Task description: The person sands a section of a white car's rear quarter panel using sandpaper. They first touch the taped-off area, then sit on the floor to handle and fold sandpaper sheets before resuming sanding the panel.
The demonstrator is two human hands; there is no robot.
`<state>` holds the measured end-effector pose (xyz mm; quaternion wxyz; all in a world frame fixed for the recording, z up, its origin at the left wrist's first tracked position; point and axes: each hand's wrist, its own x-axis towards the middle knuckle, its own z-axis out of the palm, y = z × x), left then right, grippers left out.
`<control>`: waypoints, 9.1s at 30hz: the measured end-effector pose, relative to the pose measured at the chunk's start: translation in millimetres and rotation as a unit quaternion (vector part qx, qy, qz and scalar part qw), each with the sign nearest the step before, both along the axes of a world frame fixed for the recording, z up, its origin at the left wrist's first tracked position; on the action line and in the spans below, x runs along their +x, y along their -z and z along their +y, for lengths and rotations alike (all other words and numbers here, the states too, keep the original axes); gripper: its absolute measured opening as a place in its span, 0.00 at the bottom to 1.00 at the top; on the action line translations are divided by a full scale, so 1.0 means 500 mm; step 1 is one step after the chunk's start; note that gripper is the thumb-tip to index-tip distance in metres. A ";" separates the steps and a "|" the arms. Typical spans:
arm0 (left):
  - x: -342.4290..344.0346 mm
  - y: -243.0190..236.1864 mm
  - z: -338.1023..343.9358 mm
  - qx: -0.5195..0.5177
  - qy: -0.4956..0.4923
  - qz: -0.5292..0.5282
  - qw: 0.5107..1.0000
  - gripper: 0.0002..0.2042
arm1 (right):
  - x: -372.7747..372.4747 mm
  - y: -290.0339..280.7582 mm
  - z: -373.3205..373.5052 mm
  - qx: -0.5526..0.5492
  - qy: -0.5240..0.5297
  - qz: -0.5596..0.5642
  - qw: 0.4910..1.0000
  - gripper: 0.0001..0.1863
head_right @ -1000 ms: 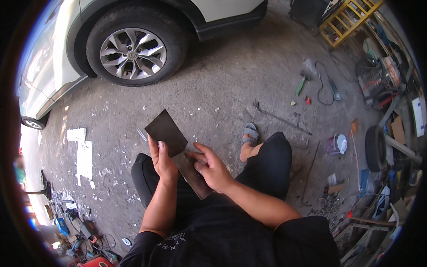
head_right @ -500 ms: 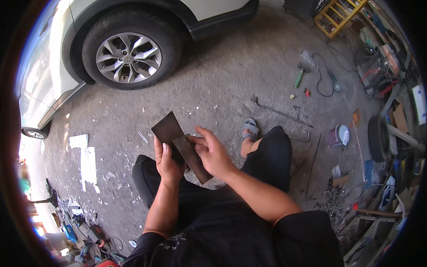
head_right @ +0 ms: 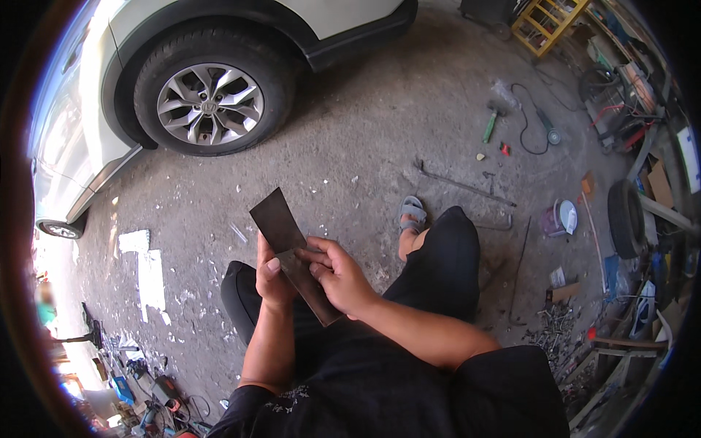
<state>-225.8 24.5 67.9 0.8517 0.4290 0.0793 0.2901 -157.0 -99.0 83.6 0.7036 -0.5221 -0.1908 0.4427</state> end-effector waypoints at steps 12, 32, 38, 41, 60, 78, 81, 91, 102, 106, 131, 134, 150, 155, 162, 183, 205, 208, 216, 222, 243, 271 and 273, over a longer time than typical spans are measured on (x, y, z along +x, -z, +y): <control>0.000 -0.044 -0.010 0.023 -0.053 0.040 0.998 0.34 | 0.022 -0.033 0.022 0.037 0.010 0.038 0.999 0.23; -0.018 -0.036 0.008 0.064 0.003 0.002 0.998 0.34 | -0.012 -0.022 0.022 0.071 0.029 -0.043 0.996 0.23; -0.014 -0.024 0.020 0.073 0.006 -0.037 0.997 0.30 | 0.005 -0.037 0.025 0.069 0.031 -0.037 0.996 0.21; -0.010 -0.033 0.010 0.046 0.005 -0.028 0.999 0.28 | 0.025 -0.045 0.027 0.061 0.056 -0.139 0.987 0.21; -0.062 -0.112 0.046 0.289 0.046 0.199 0.935 0.16 | 0.108 -0.030 0.008 0.112 0.081 -0.507 0.851 0.21; -0.036 -0.030 0.052 -0.075 -0.123 0.200 0.969 0.09 | 0.187 -0.075 -0.021 0.053 0.111 -0.644 0.755 0.31; -0.032 -0.027 0.045 -0.113 -0.127 0.213 0.962 0.10 | 0.181 -0.069 -0.026 0.038 0.127 -0.629 0.766 0.32; 0.012 0.012 -0.015 -0.147 -0.136 0.183 0.963 0.11 | 0.136 -0.034 -0.053 0.068 0.009 -0.455 0.888 0.32; 0.011 -0.014 0.021 -0.080 -0.159 0.179 0.968 0.11 | 0.160 0.031 -0.097 -0.021 -0.037 -0.419 0.907 0.36; 0.007 -0.021 0.027 -0.066 -0.172 0.185 0.965 0.11 | 0.181 0.026 -0.099 0.029 0.030 -0.126 0.991 0.38; 0.065 -0.024 0.015 0.219 0.076 0.235 0.944 0.09 | 0.212 -0.012 -0.094 -0.039 -0.108 -0.231 0.966 0.35; 0.073 -0.029 0.018 0.228 0.112 0.259 0.932 0.09 | 0.206 -0.016 -0.089 -0.029 -0.115 -0.221 0.968 0.36; 0.011 0.023 0.010 0.269 0.103 0.343 0.894 0.11 | 0.246 0.000 -0.104 0.015 0.001 -0.192 0.981 0.36; 0.014 0.067 0.033 0.272 0.030 0.350 0.896 0.09 | 0.233 -0.016 -0.110 -0.032 -0.116 -0.246 0.962 0.38; 0.035 0.013 0.012 0.286 0.184 0.268 0.901 0.12 | 0.209 -0.026 -0.099 -0.084 -0.216 -0.298 0.926 0.38; 0.021 -0.029 0.000 0.194 0.133 0.318 0.919 0.07 | 0.208 -0.048 -0.113 -0.062 -0.144 -0.286 0.945 0.35; 0.023 0.017 -0.006 0.136 0.037 0.268 0.953 0.11 | 0.181 0.021 -0.090 0.038 0.059 -0.238 0.969 0.32; 0.014 0.046 -0.001 0.111 0.061 0.297 0.946 0.09 | 0.178 0.040 -0.085 0.038 0.102 -0.266 0.958 0.32; 0.031 -0.029 -0.049 0.041 0.107 0.265 0.957 0.07 | 0.177 0.029 -0.078 -0.017 0.148 -0.351 0.925 0.33; -0.008 0.004 -0.003 0.170 0.148 0.312 0.923 0.09 | 0.136 0.004 -0.047 -0.066 0.087 -0.363 0.925 0.36; -0.002 0.043 0.002 -0.180 -0.002 0.390 0.903 0.33 | 0.166 0.059 -0.098 -0.076 0.091 -0.210 0.970 0.30; 0.021 0.015 -0.050 -0.112 0.040 0.186 0.975 0.30 | 0.125 -0.012 -0.031 -0.008 0.154 -0.464 0.872 0.34; 0.030 0.043 -0.041 -0.100 0.042 0.162 0.981 0.31 | 0.162 -0.016 -0.013 -0.035 0.194 -0.420 0.886 0.33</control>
